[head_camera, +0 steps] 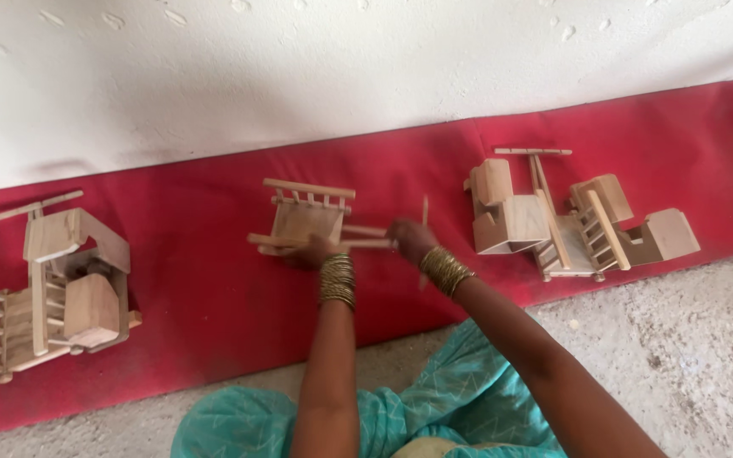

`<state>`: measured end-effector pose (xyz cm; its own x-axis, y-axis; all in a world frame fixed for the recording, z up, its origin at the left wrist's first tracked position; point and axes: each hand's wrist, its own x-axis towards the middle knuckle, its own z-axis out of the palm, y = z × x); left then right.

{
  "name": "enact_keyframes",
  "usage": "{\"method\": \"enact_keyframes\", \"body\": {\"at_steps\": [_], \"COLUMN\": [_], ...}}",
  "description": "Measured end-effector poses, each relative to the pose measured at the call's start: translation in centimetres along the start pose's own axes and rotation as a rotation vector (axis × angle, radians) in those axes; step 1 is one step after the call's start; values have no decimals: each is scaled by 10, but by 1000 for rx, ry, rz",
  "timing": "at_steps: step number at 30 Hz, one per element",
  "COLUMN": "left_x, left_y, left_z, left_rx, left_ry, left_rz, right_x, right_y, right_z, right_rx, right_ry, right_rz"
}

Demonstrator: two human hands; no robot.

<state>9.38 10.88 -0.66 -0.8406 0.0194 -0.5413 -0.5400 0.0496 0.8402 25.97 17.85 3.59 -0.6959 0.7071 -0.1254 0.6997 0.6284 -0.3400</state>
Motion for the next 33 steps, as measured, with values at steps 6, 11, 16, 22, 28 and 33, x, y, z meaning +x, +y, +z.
{"method": "enact_keyframes", "body": {"at_steps": [6,11,16,22,28,33], "left_x": [-16,55,68,63,22,-27], "left_y": [-7,18,30,46,-8,-55], "left_z": [-22,-68,-87,-103,-78,-40], "left_rx": [186,828,1347,1407,1355,1246], "left_ry": [223,9,-383,-352,-555,-596], "left_rz": [321,1151,1132,1373,1114,1038], "right_x": [-1,3,11,2,-25,-27], "right_y": [18,23,-11,-64,-56,-49], "right_z": [-17,-14,3,15,7,14], "right_rx": [76,-93,-89,409,1398,1308], "right_ry": [478,462,299,476,317,316], "right_rz": [138,257,328,118,557,595]}}
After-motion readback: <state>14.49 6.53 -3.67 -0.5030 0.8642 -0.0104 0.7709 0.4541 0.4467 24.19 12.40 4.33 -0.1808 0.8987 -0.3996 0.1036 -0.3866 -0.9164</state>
